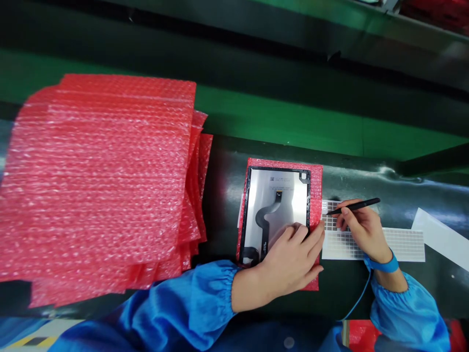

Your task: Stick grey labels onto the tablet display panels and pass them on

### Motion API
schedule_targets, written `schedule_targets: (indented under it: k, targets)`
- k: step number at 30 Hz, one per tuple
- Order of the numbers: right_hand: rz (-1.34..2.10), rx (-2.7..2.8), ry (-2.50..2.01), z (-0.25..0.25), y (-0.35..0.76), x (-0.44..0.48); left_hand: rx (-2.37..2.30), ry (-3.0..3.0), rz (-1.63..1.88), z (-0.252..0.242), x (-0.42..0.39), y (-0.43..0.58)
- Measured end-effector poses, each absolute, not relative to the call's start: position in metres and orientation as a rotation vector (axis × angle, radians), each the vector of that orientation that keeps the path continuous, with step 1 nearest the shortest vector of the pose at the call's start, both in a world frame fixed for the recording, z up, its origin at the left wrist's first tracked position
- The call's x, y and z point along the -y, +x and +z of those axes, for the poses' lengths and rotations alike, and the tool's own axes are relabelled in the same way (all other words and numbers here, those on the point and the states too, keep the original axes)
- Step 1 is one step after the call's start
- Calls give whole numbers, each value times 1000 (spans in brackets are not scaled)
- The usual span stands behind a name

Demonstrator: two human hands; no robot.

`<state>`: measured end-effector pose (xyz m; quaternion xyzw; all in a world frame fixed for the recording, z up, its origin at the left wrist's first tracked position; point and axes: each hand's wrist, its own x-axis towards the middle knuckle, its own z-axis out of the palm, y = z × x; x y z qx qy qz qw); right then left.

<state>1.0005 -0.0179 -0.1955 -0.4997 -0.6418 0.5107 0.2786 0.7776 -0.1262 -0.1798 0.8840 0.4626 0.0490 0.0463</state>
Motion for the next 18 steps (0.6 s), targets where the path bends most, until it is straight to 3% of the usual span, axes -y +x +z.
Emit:
schedule_targets:
  k: [7,12,18]
  targets:
    - [1467,1509,-1255,-184,991,14,-1416,2654,194,-182,127,777]
    - [1587,1503,-1147,-180,968,8,-1371,2591,446,-181,128,768]
    - [1688,1509,-1093,-193,949,6,-1707,2457,452,-188,126,762]
